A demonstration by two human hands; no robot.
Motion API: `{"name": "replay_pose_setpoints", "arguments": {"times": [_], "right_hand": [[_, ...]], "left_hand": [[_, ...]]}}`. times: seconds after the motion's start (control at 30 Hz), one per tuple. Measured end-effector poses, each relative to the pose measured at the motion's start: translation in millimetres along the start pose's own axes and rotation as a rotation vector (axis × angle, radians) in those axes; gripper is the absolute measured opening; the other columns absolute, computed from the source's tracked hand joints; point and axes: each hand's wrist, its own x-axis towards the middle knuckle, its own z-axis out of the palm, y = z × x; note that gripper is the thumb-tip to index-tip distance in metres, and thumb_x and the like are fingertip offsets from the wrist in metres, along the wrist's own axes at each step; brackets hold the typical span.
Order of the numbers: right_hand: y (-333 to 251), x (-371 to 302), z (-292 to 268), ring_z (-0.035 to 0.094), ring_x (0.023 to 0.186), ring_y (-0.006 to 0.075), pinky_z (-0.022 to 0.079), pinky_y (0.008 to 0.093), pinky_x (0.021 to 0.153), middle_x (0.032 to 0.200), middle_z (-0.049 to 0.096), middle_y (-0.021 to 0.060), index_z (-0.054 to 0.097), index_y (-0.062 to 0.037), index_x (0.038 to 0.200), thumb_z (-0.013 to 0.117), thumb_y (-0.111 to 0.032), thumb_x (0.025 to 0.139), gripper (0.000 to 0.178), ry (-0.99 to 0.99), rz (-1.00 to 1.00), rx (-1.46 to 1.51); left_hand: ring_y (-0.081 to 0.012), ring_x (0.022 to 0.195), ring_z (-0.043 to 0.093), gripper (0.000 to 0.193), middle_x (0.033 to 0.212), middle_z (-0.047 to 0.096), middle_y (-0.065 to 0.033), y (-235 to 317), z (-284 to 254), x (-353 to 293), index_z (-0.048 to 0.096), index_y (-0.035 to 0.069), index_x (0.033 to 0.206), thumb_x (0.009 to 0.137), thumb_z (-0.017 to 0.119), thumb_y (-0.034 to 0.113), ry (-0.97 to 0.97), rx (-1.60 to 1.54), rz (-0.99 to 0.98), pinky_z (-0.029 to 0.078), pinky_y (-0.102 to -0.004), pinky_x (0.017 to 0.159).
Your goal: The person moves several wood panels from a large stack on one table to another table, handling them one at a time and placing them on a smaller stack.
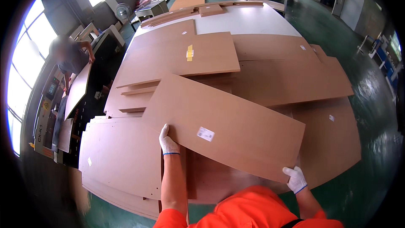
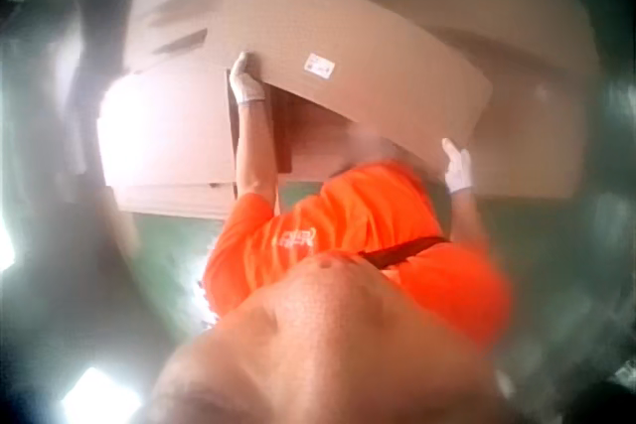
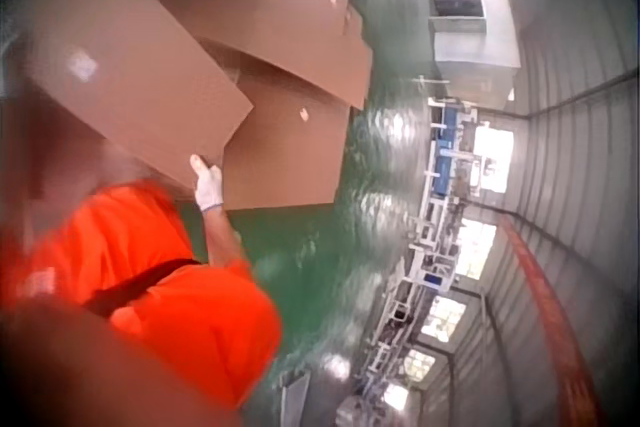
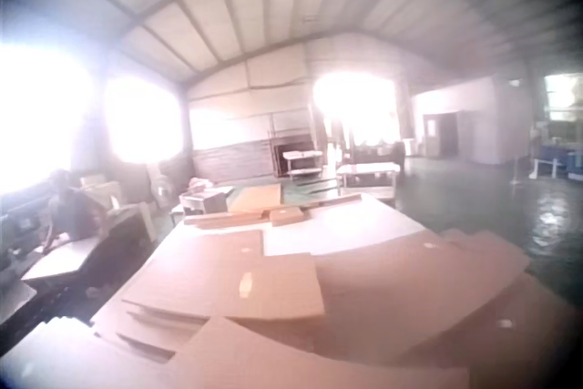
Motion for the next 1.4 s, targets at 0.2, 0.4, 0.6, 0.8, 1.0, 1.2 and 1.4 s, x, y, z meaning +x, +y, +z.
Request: {"name": "replay_pose_setpoints", "arguments": {"times": [0.2, 0.4, 0.6, 0.8, 1.0, 1.2, 1.4], "right_hand": [[55.4, -29.1, -169.9, 0.065, 0.105, 0.0238, 0.053, 0.0377, 0.09, 0.123, 0.065, 0.0152, 0.058, 0.0112, 0.129, 0.07, -0.043, 0.094, 0.065, 0.785, -0.194, -0.204], [12.6, -61.4, -268.5, 0.062, 0.074, 0.017, 0.05, 0.0388, 0.069, 0.084, 0.072, 0.0085, 0.071, 0.0063, 0.088, 0.066, -0.051, 0.093, 0.058, 0.973, -0.061, -0.598], [24.5, -53.0, -329.1, 0.063, 0.07, 0.042, 0.044, 0.0518, 0.066, 0.07, 0.064, 0.0268, 0.066, 0.0046, 0.069, 0.059, -0.068, 0.087, 0.075, 0.983, 0.068, -1.012], [69.4, -35.4, -333.2, 0.065, 0.075, 0.0376, 0.046, 0.0483, 0.071, 0.076, 0.065, 0.0275, 0.066, 0.0046, 0.074, 0.059, -0.059, 0.092, 0.066, 0.944, 0.068, -0.796], [141.7, -34.6, -328.9, 0.066, 0.102, 0.0359, 0.053, 0.0459, 0.089, 0.116, 0.068, 0.0205, 0.063, -0.0026, 0.121, 0.063, -0.051, 0.093, 0.056, 1.419, 0.233, -0.372], [135.3, -13.8, -326.0, 0.063, 0.109, 0.039, 0.049, 0.0666, 0.087, 0.125, 0.064, 0.0169, 0.055, -0.0057, 0.134, 0.071, -0.042, 0.092, 0.058, 0.858, 0.32, 0.388], [119.3, 6.8, -373.9, 0.059, 0.115, 0.0447, 0.043, 0.0752, 0.088, 0.133, 0.059, 0.0184, 0.052, -0.0102, 0.137, 0.073, -0.038, 0.091, 0.057, 0.88, 0.293, 0.407]], "left_hand": [[-0.0268, 0.103, 0.067, 0.029, 0.112, 0.068, -0.0101, -121.6, -15.2, -104.7, 0.062, -0.003, 0.119, 0.09, 0.063, 0.005, -0.004, 0.16, -0.268, 0.055, -0.0405, 0.094], [-0.0276, 0.099, 0.066, 0.013, 0.104, 0.069, -0.0123, -228.6, -133.9, -188.9, 0.064, -0.002, 0.104, 0.092, 0.061, 0.0, 0.294, -0.023, -0.723, 0.053, -0.0391, 0.095], [-0.0262, 0.098, 0.067, 0.011, 0.103, 0.071, -0.01, -258.8, -187.7, -231.0, 0.065, 0.002, 0.101, 0.091, 0.061, 0.004, 0.327, -0.034, -0.722, 0.053, -0.0413, 0.097], [-0.023, 0.113, 0.062, 0.038, 0.12, 0.066, -0.0029, -236.8, -145.2, -207.6, 0.064, 0.008, 0.121, 0.1, 0.058, 0.04, 0.29, 0.218, -0.489, 0.05, -0.042, 0.099], [-0.0246, 0.129, 0.049, 0.064, 0.145, 0.05, -0.0012, -215.6, -78.9, -174.0, 0.048, 0.015, 0.145, 0.1, 0.046, 0.06, 0.257, 0.267, -0.325, 0.044, -0.0424, 0.104], [-0.0308, 0.139, 0.04, 0.075, 0.155, 0.039, -0.0086, -197.3, -43.8, -164.2, 0.039, 0.01, 0.152, 0.1, 0.041, 0.064, 0.224, 0.372, -0.176, 0.038, -0.0463, 0.112], [-0.0288, 0.136, 0.042, 0.071, 0.152, 0.043, -0.0064, -186.4, -36.5, -184.5, 0.043, 0.011, 0.149, 0.1, 0.046, 0.062, 0.3, 0.284, -0.155, 0.038, -0.0462, 0.11]]}}
